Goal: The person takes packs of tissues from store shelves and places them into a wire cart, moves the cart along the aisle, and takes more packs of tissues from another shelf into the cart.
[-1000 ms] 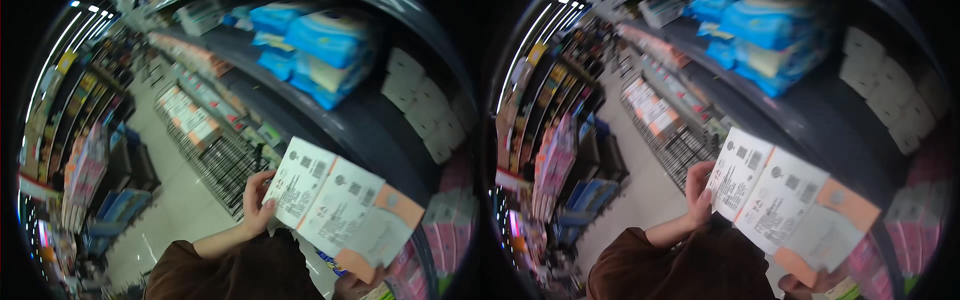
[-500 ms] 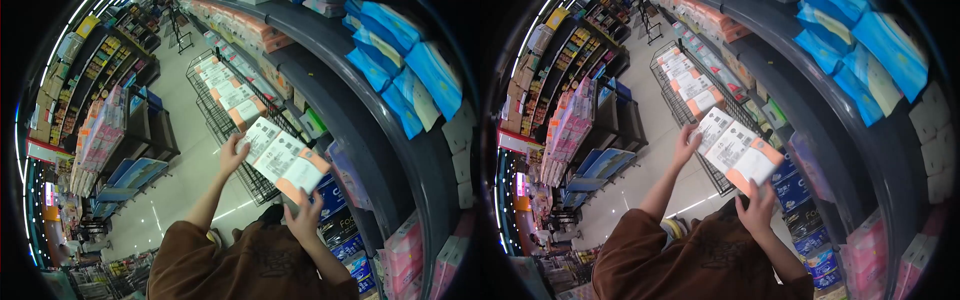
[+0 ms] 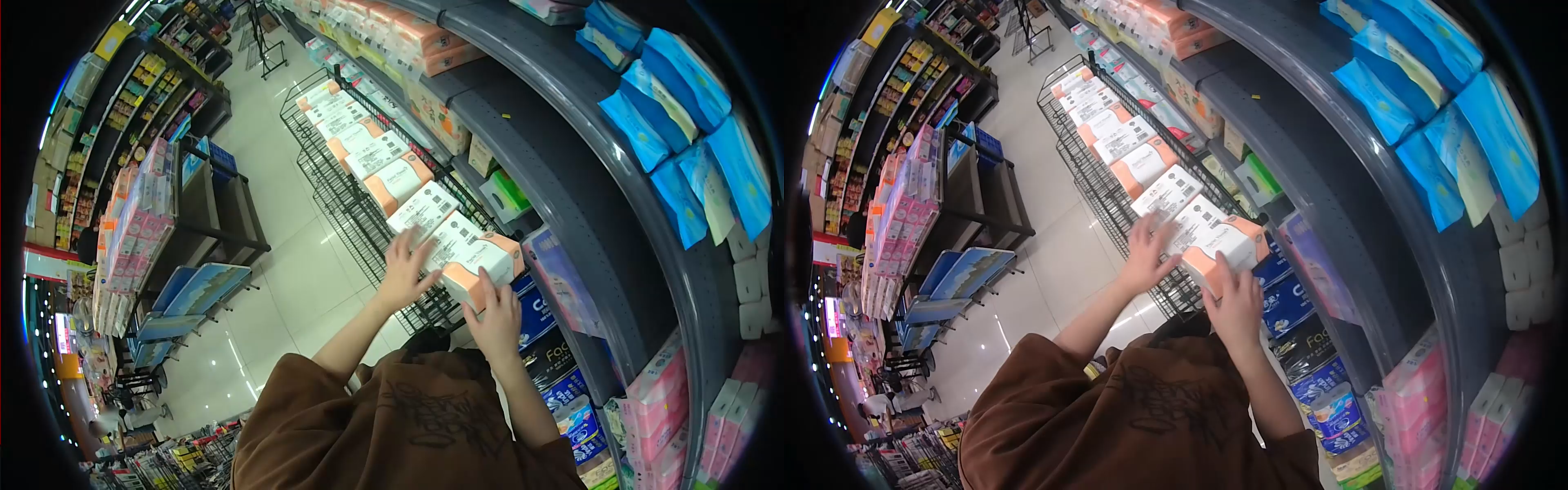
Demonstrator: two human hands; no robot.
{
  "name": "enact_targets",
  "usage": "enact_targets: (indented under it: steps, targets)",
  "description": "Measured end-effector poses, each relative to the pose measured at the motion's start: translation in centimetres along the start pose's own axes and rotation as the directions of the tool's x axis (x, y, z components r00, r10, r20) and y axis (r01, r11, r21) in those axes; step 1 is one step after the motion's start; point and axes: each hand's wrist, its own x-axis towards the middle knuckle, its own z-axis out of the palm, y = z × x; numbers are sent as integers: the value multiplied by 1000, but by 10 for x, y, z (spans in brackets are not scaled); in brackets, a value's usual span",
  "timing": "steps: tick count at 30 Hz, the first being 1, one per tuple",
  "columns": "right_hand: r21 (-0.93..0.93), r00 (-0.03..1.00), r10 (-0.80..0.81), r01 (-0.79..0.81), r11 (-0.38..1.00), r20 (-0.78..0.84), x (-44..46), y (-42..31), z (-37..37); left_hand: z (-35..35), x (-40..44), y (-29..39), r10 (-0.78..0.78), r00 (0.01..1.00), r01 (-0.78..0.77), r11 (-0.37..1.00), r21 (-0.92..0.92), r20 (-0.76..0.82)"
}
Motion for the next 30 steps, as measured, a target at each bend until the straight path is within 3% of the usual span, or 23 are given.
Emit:
enact_targets:
  steps: [4, 8, 10, 14, 18, 21, 25, 29, 30]
  targets:
    - [40, 1000, -1, 2, 999, -9, 14, 3, 4, 1, -21, 5, 143, 983, -156, 981, 114, 113]
    - [-142, 994, -105, 108, 984, 28, 20, 4, 7, 19, -26, 1, -38, 999, 39, 998, 47, -34]
    - [-194, 989, -127, 139, 971, 75, 23, 3, 2, 33, -26, -4, -41, 994, 43, 999, 14, -99]
    - [-76, 993, -122, 121, 990, -6, 25, 9, 11, 40, -24, -5, -35, 989, 32, 999, -22, -147]
    - [-19, 972, -218, 218, 976, -86, 30, 19, 30, 39, -23, -4, -33, 993, 30, 999, -31, -110]
    - [-57, 984, -168, 165, 985, -61, 32, 15, 33, 36, -21, -8, -6, 999, 5, 1000, -26, -54]
    - [-3, 988, -109, 110, 994, 110, 37, 12, 21, 31, -24, -7, -8, 999, 7, 1000, -14, -44]
    - [-108, 999, -33, 37, 994, 36, 37, 7, 34, 42, -23, -8, -26, 997, 28, 999, 22, -67]
    - [-43, 995, -29, 33, 999, 93, 35, 6, 30, 39, -23, -4, -62, 997, 62, 998, 4, -39]
